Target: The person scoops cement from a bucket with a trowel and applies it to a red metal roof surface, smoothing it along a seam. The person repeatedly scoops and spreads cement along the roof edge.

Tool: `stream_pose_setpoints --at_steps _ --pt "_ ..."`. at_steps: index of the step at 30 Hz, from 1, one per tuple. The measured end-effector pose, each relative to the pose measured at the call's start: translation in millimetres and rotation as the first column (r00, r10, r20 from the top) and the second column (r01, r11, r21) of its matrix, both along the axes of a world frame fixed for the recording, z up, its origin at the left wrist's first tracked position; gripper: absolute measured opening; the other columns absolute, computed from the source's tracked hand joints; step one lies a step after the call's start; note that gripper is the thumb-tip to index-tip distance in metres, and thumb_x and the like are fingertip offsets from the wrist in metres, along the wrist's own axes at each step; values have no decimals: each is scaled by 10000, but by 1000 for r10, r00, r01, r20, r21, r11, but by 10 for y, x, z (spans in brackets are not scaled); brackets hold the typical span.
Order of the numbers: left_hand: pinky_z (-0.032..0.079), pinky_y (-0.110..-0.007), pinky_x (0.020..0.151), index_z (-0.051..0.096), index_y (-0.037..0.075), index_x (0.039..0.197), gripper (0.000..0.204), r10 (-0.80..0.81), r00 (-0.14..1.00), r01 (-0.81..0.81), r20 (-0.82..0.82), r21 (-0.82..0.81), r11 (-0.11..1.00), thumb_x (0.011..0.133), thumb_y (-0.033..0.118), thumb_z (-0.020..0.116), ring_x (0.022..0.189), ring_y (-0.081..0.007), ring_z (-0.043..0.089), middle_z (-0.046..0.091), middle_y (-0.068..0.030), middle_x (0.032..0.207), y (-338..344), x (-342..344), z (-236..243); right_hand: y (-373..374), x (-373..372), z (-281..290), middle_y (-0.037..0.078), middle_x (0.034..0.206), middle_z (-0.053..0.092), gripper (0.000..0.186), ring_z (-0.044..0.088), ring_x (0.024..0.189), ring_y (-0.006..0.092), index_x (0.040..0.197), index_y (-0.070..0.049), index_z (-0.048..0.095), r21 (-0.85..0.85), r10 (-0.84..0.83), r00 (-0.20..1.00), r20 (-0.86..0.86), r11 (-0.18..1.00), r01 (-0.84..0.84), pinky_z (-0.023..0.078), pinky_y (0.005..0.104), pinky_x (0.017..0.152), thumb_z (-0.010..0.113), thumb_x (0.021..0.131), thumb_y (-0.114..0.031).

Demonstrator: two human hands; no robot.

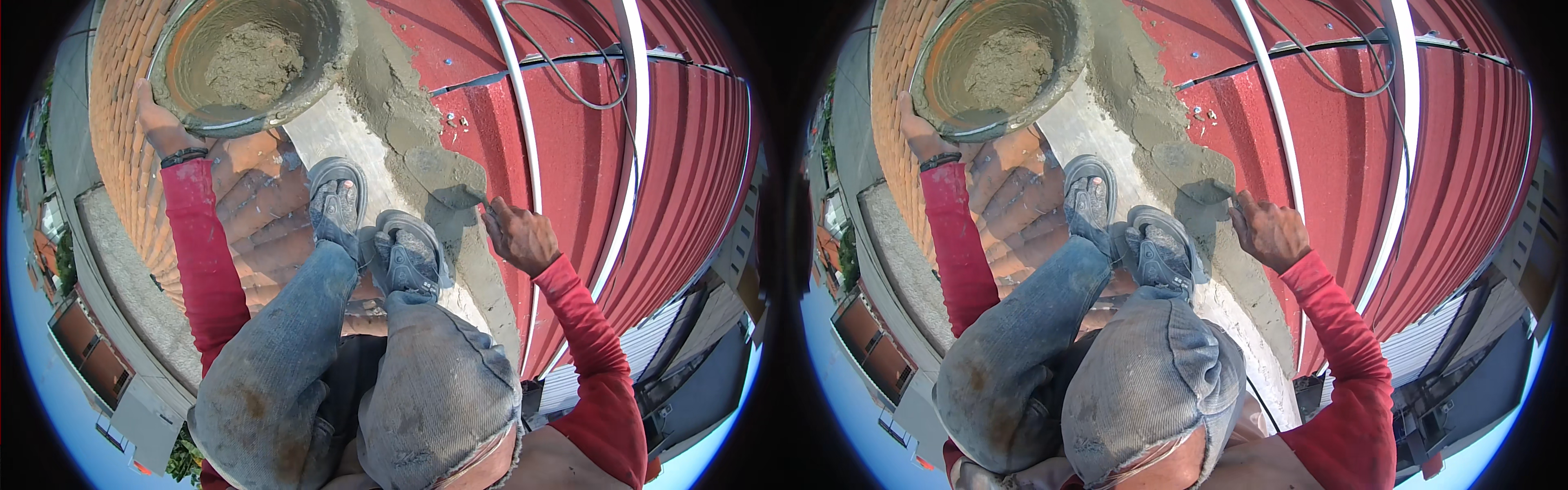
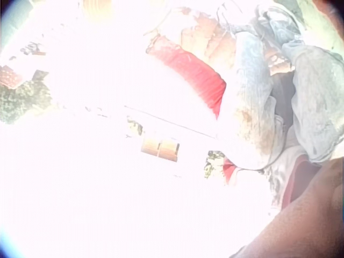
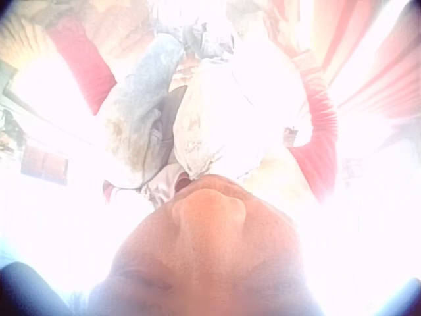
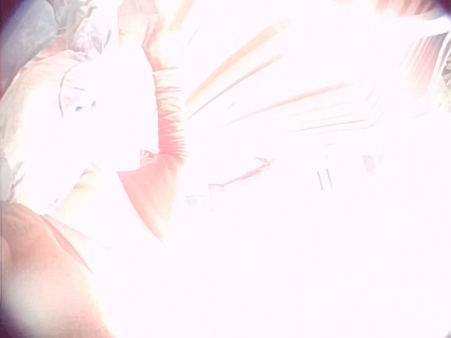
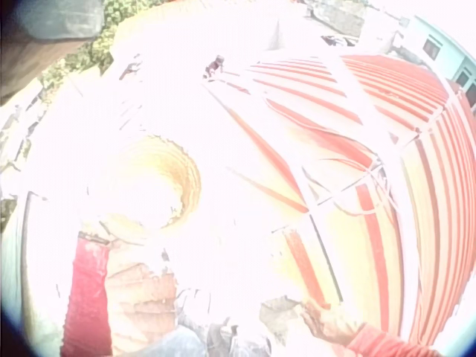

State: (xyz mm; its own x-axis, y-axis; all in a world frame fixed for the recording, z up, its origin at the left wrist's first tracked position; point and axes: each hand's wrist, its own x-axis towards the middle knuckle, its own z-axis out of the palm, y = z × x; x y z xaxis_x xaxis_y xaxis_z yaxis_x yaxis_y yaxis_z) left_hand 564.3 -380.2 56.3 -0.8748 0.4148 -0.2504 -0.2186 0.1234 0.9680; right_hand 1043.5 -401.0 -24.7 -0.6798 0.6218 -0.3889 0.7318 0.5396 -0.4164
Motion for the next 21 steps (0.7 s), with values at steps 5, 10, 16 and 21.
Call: stream_pose_setpoints --at_steps 5,10,16,21 --pt "487 -451 939 529 13 1335 568 21 1000 -22 14 58 998 1014 469 422 1113 -296 594 591 -142 1266 29 63 -1 21 -48 282 159 650 638 300 642 518 338 1118 -57 581 -42 -12 998 69 999 15 494 429 455 574 973 -319" --pt "502 -413 915 536 3 1319 549 -85 995 89 -55 82 993 1018 452 441 1074 -275 616 610 -131 1234 54 60 -40 -84 -6 -33 181 651 646 265 645 520 346 1047 -52 590 33 -39 997 -72 999 41 490 441 460 576 970 -305" --pt "498 -376 929 542 -3 1311 507 -88 996 84 21 147 986 1036 405 420 1076 -256 623 619 -133 1232 -29 42 -17 25 72 276 207 586 582 268 633 534 382 1002 -32 587 -257 -144 989 -44 958 128 487 487 512 534 999 -295" --pt "475 -381 976 539 0 1325 517 -89 990 100 -107 101 990 1043 403 380 1112 -263 611 613 -137 1271 1 -25 -128 -66 -26 -77 249 642 585 317 635 634 438 1015 0 564 -423 -455 888 -73 820 386 478 492 595 468 1037 -302"
